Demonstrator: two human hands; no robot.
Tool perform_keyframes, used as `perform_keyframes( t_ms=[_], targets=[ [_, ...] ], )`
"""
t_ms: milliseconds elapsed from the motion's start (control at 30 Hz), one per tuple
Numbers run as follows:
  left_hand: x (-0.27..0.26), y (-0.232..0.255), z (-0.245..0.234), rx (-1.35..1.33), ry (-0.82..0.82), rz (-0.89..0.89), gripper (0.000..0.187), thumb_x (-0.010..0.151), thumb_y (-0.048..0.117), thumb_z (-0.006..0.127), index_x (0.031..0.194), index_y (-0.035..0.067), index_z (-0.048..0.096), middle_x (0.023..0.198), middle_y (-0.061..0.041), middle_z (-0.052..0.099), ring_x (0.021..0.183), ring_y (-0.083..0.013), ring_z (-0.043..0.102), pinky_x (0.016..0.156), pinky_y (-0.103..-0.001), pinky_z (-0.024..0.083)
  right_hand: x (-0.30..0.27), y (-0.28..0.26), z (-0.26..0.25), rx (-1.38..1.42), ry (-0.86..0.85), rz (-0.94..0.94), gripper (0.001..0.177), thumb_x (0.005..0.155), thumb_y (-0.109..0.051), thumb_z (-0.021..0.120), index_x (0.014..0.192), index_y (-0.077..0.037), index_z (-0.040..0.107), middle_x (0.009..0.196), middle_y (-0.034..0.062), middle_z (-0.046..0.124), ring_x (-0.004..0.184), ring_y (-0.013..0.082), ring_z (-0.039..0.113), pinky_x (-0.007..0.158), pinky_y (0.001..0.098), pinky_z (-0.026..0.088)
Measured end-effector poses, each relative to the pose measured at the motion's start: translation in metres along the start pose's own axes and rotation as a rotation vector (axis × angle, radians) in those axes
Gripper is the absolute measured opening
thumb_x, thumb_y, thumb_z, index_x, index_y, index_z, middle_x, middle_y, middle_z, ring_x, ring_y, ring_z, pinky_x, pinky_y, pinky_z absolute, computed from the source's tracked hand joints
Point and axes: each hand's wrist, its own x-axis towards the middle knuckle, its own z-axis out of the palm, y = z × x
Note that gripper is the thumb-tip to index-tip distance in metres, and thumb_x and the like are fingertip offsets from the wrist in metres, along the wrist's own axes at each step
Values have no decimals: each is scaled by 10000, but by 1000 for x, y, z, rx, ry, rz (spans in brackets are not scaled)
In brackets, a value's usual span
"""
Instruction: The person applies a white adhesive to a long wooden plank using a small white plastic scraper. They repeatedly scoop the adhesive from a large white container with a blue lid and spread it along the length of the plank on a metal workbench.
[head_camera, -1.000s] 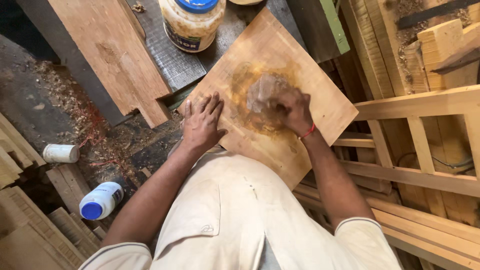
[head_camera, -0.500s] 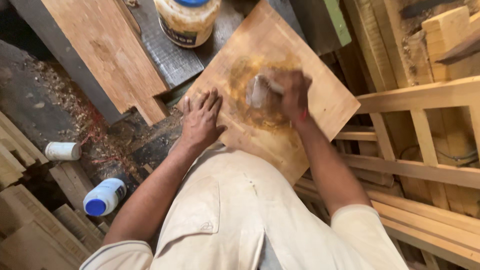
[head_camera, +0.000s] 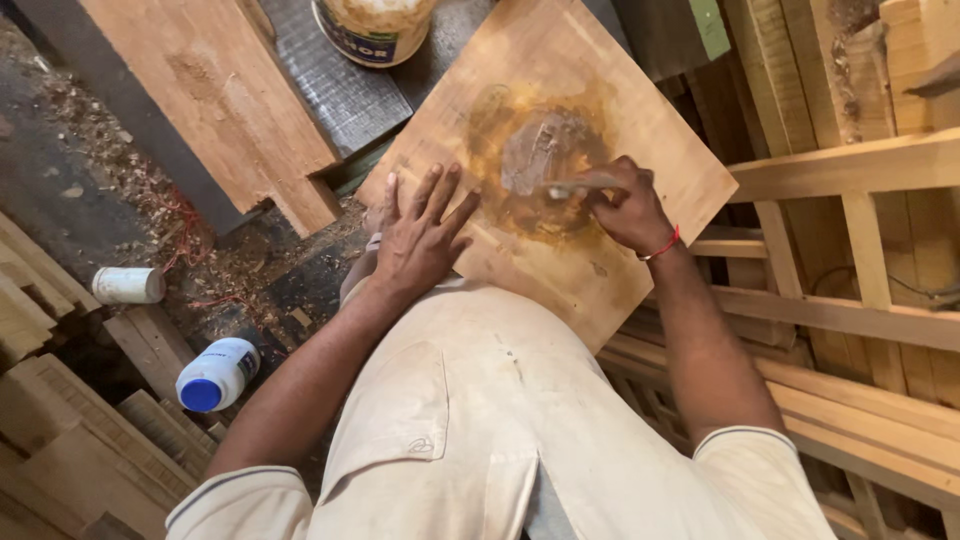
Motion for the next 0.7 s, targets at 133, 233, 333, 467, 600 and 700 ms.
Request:
perform_keyframes(
  t_ms=[133,233,333,467,600,700],
  targets=[
    [-5,-5,10,-62,30,-121,663,935,377,678,1520,142,475,1663,-126,351,1559,-290,259,1236,-639,66,-9,-17,25,273,-97,188,120,925,-93,781,1032,-42,761,951,94,739,858,203,680,755,325,544],
    [-13,-17,15,-61,137,-193,594,998,311,632,1531,93,490,1646,-152,391,1564,-314,287,1260,-606,70,-3,-35,87,512,-7,276,174,936,-123,742,1080,-30,710,997,65,761,891,142,694,774,304,569],
    [-19,-25,15,-109,168,-213,562,1006,314,610,1509,85,507,1618,-146,413,1552,-312,305,1261,-598,58,2,-37,109,157,60,101,188,941,-179,756,1040,-19,751,970,129,756,875,204,692,766,345,558],
    [-24,-30,17,-88,130,-212,574,1013,335,602,1524,95,500,1623,-129,416,1561,-296,304,1268,-596,37,23,-25,89,207,203,445,242,935,-259,655,990,-44,751,884,122,786,790,245,751,700,354,592],
    [-16,-35,7,-40,24,-159,693,928,373,649,1523,60,479,1636,-156,375,1542,-311,284,1223,-629,49,30,-17,31,-225,340,132,214,996,-200,672,1134,-93,795,1024,108,767,942,300,691,845,451,540],
    [-6,-36,-2,-62,-65,-148,774,872,415,691,1516,50,463,1650,-145,347,1540,-309,257,1199,-648,81,29,-23,53,-381,391,-133,289,945,-146,696,1224,-74,710,1155,127,719,1076,325,651,932,475,491]
  ],
)
